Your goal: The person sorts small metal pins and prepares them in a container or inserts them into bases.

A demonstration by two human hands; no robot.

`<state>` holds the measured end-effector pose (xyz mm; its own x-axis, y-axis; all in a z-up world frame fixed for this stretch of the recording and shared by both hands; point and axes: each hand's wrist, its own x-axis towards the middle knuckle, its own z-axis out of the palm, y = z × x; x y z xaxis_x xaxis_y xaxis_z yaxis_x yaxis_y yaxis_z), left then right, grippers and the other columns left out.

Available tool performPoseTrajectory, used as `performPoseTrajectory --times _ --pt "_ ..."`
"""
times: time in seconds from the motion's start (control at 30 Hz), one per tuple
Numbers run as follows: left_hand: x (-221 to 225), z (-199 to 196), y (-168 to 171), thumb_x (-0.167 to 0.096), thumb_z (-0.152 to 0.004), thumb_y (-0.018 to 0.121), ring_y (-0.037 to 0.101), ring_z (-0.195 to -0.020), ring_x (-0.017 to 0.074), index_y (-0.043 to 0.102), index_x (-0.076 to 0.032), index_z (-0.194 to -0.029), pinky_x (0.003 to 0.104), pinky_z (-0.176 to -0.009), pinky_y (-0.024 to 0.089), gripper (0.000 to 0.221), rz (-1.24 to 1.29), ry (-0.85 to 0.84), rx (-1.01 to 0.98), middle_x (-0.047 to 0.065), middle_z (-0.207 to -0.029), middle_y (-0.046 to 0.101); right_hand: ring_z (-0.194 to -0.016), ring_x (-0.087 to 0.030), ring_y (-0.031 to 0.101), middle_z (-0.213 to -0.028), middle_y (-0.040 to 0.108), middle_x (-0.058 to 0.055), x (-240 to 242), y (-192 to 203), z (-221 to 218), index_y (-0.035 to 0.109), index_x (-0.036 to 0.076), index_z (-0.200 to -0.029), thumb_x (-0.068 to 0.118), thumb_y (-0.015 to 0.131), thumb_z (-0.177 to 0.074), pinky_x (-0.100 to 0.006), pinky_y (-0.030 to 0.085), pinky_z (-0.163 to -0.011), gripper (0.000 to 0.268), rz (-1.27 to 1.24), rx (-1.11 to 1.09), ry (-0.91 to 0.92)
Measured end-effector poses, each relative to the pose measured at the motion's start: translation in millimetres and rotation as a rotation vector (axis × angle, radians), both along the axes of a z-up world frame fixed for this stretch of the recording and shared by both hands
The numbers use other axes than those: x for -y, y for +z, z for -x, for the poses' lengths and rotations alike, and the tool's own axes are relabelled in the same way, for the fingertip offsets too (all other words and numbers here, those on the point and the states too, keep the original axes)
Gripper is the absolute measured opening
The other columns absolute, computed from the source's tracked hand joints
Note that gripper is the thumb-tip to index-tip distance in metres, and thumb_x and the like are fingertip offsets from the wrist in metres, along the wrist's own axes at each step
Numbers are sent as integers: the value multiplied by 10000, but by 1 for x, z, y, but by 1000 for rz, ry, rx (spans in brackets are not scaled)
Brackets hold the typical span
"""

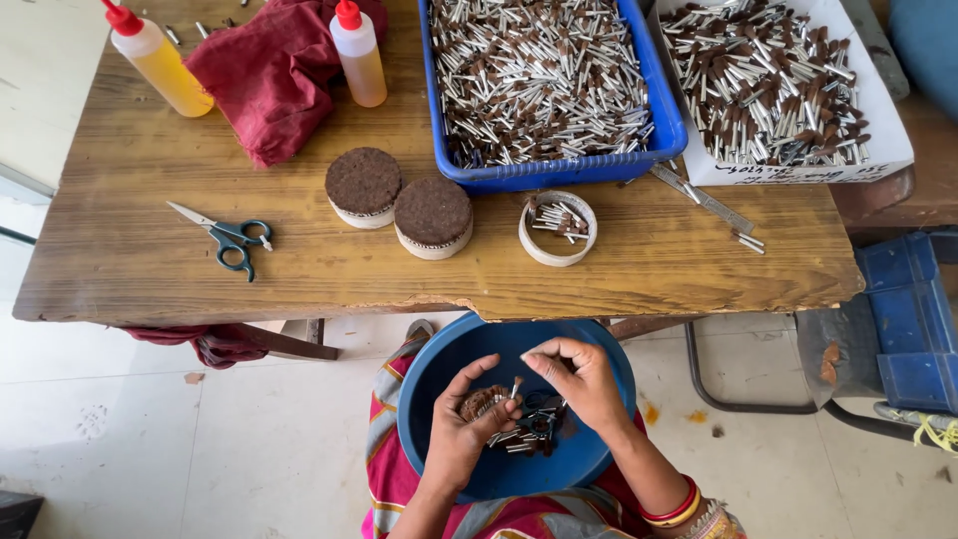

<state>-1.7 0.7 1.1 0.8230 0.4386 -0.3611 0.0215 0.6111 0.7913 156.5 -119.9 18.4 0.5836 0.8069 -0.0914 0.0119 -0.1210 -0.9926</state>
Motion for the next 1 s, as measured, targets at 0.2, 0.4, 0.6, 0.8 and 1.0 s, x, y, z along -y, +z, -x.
performPoseTrajectory --times 0.2,0.4,0.6,0.8,1.0 --pt "-6 -5 16 55 -865 690 755 -927 173 526 -102 -1443 266 -775 638 621 93 -13 11 100 -1028 757 -770 -61 677 -832 767 -34 6 -15 -14 770 -13 -939 95 728 -934 -219 548 -683 116 -6 36 72" --pt "-5 -4 14 48 -868 711 741 -882 158 508 -118 -1464 264 -739 633 651 14 -5 4 99 -1006 750 -762 -69 700 -830 773 -42 0 -2 1 755 -16 -971 93 726 -927 -217 562 -686 121 37 -121 141" --pt "-6 -3 9 32 -884 719 735 -842 152 520 -101 -1467 254 -718 619 630 -11 -14 23 103 -989 762 -736 -78 700 -803 783 -49 -3 -4 -1 783 -7 -957 104 743 -912 -224 555 -660 126 30 -17 31" --pt "-5 1 15 40 -866 703 753 -892 156 498 -123 -1469 255 -748 627 658 61 5 21 96 -1027 762 -754 -72 668 -792 754 -31 6 -31 -10 775 -7 -921 141 734 -941 -228 535 -681 155 2 -1 46" --pt "-4 1 15 52 -872 700 740 -902 162 474 -114 -1497 272 -764 626 685 39 -10 26 102 -1031 757 -728 -66 650 -779 726 -5 1 -21 -2 759 -1 -922 160 727 -939 -228 534 -659 164 20 -120 110"
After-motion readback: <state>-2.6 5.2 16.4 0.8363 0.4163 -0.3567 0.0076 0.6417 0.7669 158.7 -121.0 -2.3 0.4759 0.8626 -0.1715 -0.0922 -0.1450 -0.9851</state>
